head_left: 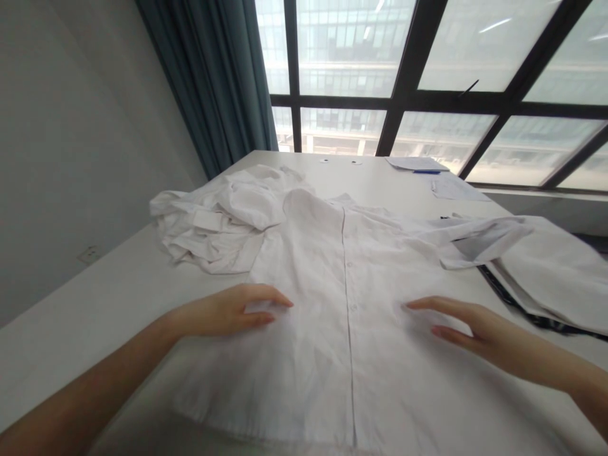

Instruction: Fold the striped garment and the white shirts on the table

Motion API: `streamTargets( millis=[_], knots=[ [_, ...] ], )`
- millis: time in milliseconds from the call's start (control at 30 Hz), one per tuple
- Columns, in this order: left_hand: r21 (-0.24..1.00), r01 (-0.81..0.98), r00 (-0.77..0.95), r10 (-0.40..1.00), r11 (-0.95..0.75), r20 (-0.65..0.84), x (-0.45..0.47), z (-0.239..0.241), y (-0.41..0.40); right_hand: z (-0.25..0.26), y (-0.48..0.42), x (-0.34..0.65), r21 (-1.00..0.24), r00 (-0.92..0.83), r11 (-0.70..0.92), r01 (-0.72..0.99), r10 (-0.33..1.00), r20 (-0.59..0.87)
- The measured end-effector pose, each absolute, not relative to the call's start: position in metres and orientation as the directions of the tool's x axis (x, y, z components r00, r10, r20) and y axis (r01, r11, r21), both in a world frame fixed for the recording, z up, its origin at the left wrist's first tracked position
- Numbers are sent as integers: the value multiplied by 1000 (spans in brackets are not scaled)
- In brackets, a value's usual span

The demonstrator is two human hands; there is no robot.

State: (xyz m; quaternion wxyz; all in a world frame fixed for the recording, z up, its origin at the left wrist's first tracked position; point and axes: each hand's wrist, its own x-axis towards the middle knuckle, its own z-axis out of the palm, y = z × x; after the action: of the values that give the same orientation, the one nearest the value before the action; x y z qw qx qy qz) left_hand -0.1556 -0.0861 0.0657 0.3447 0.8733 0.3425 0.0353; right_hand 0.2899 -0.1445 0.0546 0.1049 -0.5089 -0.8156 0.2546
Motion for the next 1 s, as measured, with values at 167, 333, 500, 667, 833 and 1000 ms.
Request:
streamTargets(
  millis=[167, 333, 500, 667, 833, 1000],
  knots=[
    [542, 657, 652, 756, -523, -61, -133, 73, -43, 67, -87, 309, -402, -365, 389, 829, 921, 138],
    [588, 665, 416, 882, -461, 221, -100, 83, 52, 84, -3, 317, -374, -77, 210, 903, 937, 341],
    [448, 851, 100, 923, -273, 372, -66, 74, 142, 74, 76, 300, -410, 47, 106, 906, 937, 346],
    [367, 921, -3, 942, -128, 335, -37, 43, 178, 40, 135, 268, -417, 64, 36, 908, 973, 222],
    [284, 952, 18, 944, -117, 329, -20, 13, 181, 15, 169, 238, -401, 82, -31, 915, 990, 112],
    [244, 956, 68, 930, -165, 361, -17, -4, 173, 13, 183, 225, -389, 96, -71, 918, 994, 44]
  ],
)
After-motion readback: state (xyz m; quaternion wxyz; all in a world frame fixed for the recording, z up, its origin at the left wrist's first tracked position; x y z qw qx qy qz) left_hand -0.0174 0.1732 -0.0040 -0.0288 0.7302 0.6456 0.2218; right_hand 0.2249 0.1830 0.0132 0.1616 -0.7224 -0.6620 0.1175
